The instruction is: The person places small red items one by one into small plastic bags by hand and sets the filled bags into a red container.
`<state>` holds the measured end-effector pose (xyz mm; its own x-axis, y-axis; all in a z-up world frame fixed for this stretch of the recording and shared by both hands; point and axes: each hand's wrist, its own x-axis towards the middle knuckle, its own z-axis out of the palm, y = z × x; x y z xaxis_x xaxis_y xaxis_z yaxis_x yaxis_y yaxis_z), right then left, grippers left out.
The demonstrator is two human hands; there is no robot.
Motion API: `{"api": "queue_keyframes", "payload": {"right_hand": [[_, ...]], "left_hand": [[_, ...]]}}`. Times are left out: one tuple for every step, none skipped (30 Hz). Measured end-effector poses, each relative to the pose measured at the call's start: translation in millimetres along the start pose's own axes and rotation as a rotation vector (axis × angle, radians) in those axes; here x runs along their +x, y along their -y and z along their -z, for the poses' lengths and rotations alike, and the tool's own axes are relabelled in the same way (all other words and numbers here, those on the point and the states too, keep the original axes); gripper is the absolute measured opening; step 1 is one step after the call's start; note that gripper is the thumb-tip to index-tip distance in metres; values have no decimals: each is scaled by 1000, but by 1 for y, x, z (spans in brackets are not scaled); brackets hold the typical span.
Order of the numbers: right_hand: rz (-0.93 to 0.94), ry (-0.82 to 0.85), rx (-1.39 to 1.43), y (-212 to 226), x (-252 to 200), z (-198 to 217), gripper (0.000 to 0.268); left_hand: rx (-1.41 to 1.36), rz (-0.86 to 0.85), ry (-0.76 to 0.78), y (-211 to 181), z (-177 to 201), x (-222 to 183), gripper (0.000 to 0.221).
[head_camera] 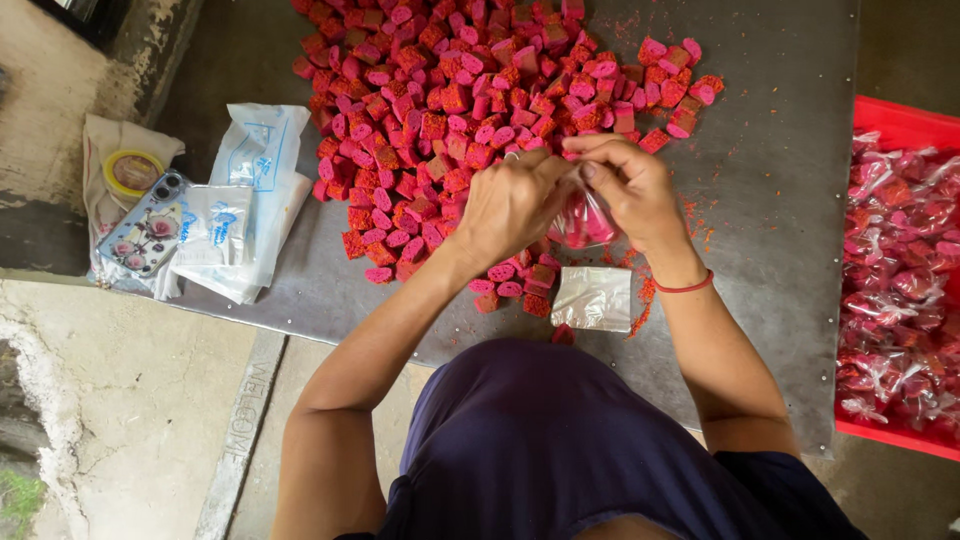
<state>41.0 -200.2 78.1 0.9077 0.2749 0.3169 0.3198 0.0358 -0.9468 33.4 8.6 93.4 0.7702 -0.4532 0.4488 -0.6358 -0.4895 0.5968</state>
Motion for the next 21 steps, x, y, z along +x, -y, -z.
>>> {"api": "queue_keyframes", "payload": {"right_hand": [[-1,5,1,-4,-3,4,11],[-139,-49,89,-6,-5,8,12],[-277,-102,177,-8,-7,10,14],[-278,-104,178,-10,-8,9,14],[-194,-81,114,-10,-8,8,11],[-113,-58,49,-9,-10,7,10],[-116,-61,48,-5,-13,6,10],[-132,-16,72,-1,-17,4,14],[-147,29,95,2,-19,1,23],[-149,28,95,5,-20,-3,23],[67,3,-199,6,-21,-6,18],[285,-21,-490,7,-23,-9,14],[283,-22,-489,8,-25,-11,14],[273,-120,-429,9,-30,-14,14],[263,-218,-369,8,-33,-17,15],[254,-237,-381,8,-37,-17,15],[319,-246,-508,5,-39,-16,13],[370,-266,-649,3,-47,-14,12],[358,-260,-688,-2,-50,-13,8],[333,-266,-736,-6,-58,-14,4],[208,-257,-697,-11,-67,-16,5]], "left_hand": [[167,-106,-92,-3,0,0,21],[335,-214,-181,-5,1,0,24],[338,-213,-181,-5,2,0,24],[341,-317,-230,-5,4,0,25],[343,-422,-277,-5,5,1,27],[339,-422,-275,-6,2,1,27],[199,-232,-287,-8,-3,2,19],[60,-45,-293,-7,-6,3,13],[59,-48,-290,-2,-9,5,13],[-258,133,-149,5,-13,9,8],[-573,312,1,11,-18,10,9],[-573,313,3,13,-24,9,9],[-809,246,-15,12,-32,10,11],[-1045,178,-26,10,-35,9,12],[-1046,182,-17,8,-33,6,12],[-848,183,-70,2,-31,1,10],[-650,181,-122,-4,-28,-3,9],[-676,170,-85,-9,-27,-4,9],[-538,159,-108,-10,-25,-4,9],[-411,138,-118,-11,-24,-4,10],[-421,230,-90,-7,-22,-6,11]]}}
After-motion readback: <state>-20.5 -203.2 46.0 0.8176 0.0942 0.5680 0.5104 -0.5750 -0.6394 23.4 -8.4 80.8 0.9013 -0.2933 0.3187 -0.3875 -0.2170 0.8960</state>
